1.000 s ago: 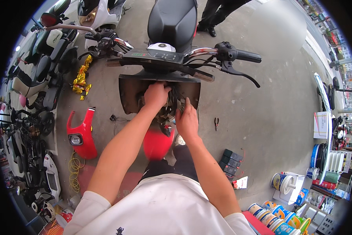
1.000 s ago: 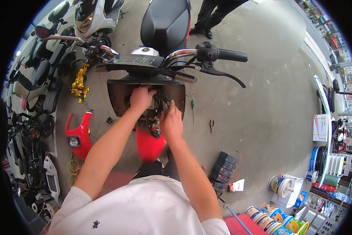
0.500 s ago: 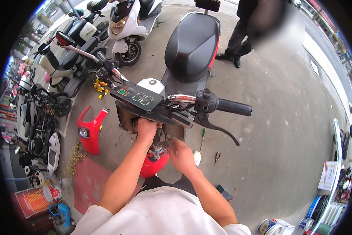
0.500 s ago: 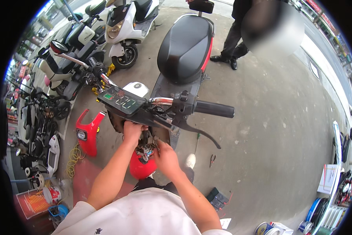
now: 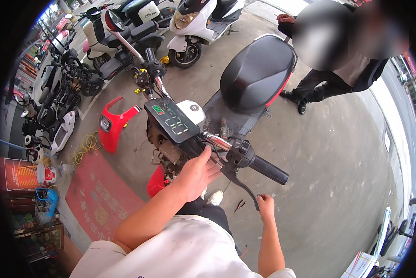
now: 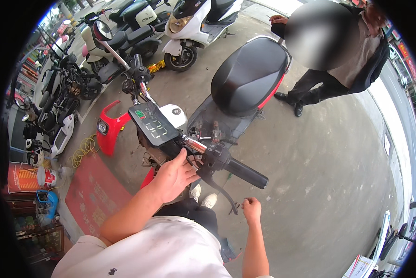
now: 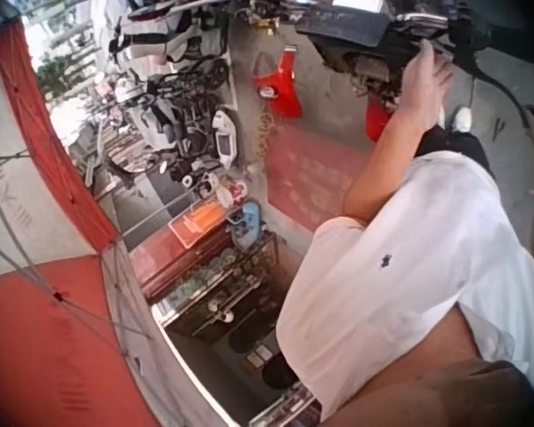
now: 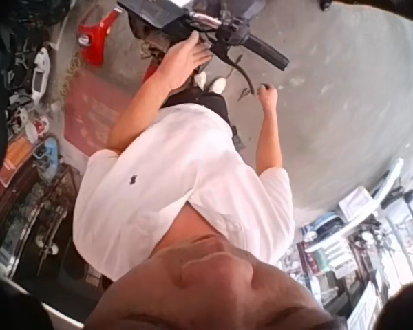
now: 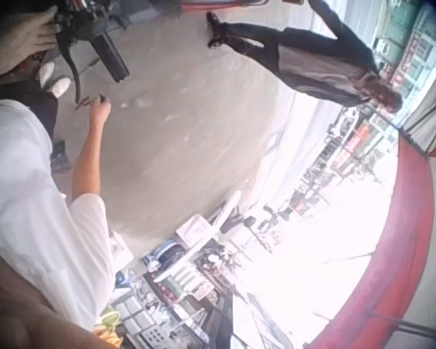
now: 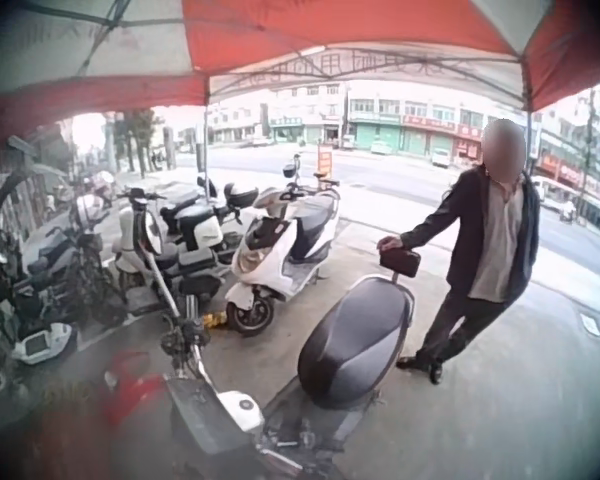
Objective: The person repairs the handlebar assembly of an electric scooter. They use a power drill to remove and reinstall screws on the right handlebar grip, then use pliers to strip and connect wires within the handlebar housing. The scooter's digital display is visible and active during the process.
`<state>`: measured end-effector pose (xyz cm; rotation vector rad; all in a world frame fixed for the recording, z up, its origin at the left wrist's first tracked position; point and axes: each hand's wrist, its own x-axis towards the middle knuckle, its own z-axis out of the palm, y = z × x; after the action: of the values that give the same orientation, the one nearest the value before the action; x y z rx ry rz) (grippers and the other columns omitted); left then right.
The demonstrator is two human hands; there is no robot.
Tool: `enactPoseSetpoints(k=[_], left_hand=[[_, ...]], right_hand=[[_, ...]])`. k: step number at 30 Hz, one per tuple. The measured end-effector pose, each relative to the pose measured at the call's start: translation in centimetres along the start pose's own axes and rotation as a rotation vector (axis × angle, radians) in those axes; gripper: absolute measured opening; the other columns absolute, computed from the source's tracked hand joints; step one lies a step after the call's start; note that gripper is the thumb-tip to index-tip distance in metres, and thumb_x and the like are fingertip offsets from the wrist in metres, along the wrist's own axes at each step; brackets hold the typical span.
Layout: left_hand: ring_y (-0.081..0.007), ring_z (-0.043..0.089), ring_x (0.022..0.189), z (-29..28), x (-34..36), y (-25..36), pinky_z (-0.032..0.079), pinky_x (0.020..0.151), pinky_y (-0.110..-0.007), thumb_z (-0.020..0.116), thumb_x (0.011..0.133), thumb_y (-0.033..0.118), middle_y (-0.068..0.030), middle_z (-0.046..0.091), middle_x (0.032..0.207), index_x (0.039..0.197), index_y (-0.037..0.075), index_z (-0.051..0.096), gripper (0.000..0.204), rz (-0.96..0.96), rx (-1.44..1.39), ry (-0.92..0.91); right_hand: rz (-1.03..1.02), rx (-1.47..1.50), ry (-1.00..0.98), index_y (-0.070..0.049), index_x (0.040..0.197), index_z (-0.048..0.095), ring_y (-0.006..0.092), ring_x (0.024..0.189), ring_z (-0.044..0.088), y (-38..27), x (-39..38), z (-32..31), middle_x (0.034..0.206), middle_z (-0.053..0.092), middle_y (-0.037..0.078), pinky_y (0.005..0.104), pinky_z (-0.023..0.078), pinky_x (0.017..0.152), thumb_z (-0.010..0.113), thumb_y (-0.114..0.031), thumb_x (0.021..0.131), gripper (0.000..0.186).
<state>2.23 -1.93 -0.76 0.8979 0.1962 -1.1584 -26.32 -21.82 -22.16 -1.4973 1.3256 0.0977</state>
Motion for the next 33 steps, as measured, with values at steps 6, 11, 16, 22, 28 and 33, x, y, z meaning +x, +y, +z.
enactPoseSetpoints(k=[6, 11, 16, 22, 28, 33], left_hand=[[-0.0179, 0.063, 0.104, 1.7, 3.0, 1.0, 0.049, 0.096, -0.035, 0.047, 0.109, 0.047, -0.0039, 0.068, 0.107, 0.115, 0.01, 0.062, 0.04, 0.026, -0.365, 0.037], [-0.0186, 0.063, 0.097, 4.1, 3.1, 0.6, 0.049, 0.095, -0.035, 0.053, 0.109, 0.039, -0.0028, 0.064, 0.107, 0.118, 0.012, 0.061, 0.03, 0.176, -0.419, 0.259], [-0.0197, 0.07, 0.091, 3.5, 3.8, 1.0, 0.056, 0.087, -0.039, 0.065, 0.101, 0.04, -0.009, 0.073, 0.098, 0.103, 0.011, 0.068, 0.029, 0.171, -0.422, 0.353], [-0.0306, 0.073, 0.096, 6.4, 4.5, 1.1, 0.058, 0.093, -0.055, 0.06, 0.102, 0.043, -0.0166, 0.074, 0.1, 0.103, 0.004, 0.069, 0.041, 0.218, -0.404, 0.624], [-0.0338, 0.074, 0.085, 8.2, 5.4, 2.1, 0.063, 0.075, -0.049, 0.059, 0.099, 0.04, -0.0185, 0.073, 0.089, 0.1, 0.002, 0.065, 0.038, 0.182, -0.161, 0.932], [-0.0234, 0.069, 0.069, 9.3, 8.3, 3.6, 0.056, 0.061, -0.033, 0.066, 0.089, 0.026, -0.01, 0.067, 0.077, 0.105, -0.001, 0.063, 0.032, -0.03, 0.126, 1.332]], right_hand=[[-0.166, -0.108, -0.194, 0.003, 0.111, 0.07, 0.015, 0.078, 0.069, -8.6, -1.2, 4.2, 0.087, 0.073, 0.009, 0.0296, 0.053, 0.064, 0.062, -0.012, 0.091, 0.026], [-0.445, -0.256, -0.221, 0.004, 0.113, 0.069, 0.0206, 0.081, 0.071, -11.4, 0.1, 4.1, 0.089, 0.075, 0.012, 0.0339, 0.055, 0.073, 0.061, -0.011, 0.096, 0.024], [-0.447, -0.398, -0.351, -0.004, 0.114, 0.072, 0.0312, 0.097, 0.073, -12.2, 7.2, 3.1, 0.103, 0.075, 0.019, 0.0401, 0.055, 0.087, 0.063, -0.022, 0.091, 0.031], [-0.504, -0.523, -0.559, 0.003, 0.116, 0.069, 0.0419, 0.102, 0.07, -11.8, 20.2, 4.6, 0.107, 0.073, 0.024, 0.0454, 0.054, 0.093, 0.063, -0.025, 0.091, 0.038], [-0.454, -0.936, -0.7, 0.002, 0.106, 0.07, 0.044, 0.105, 0.069, -10.0, 33.9, 10.4, 0.106, 0.072, 0.027, 0.0516, 0.055, 0.092, 0.058, -0.018, 0.09, 0.029], [-0.586, -1.13, -0.793, -0.002, 0.114, 0.066, 0.0418, 0.102, 0.071, -9.7, 39.9, 19.5, 0.111, 0.072, 0.024, 0.0507, 0.058, 0.088, 0.056, -0.015, 0.092, 0.027]])
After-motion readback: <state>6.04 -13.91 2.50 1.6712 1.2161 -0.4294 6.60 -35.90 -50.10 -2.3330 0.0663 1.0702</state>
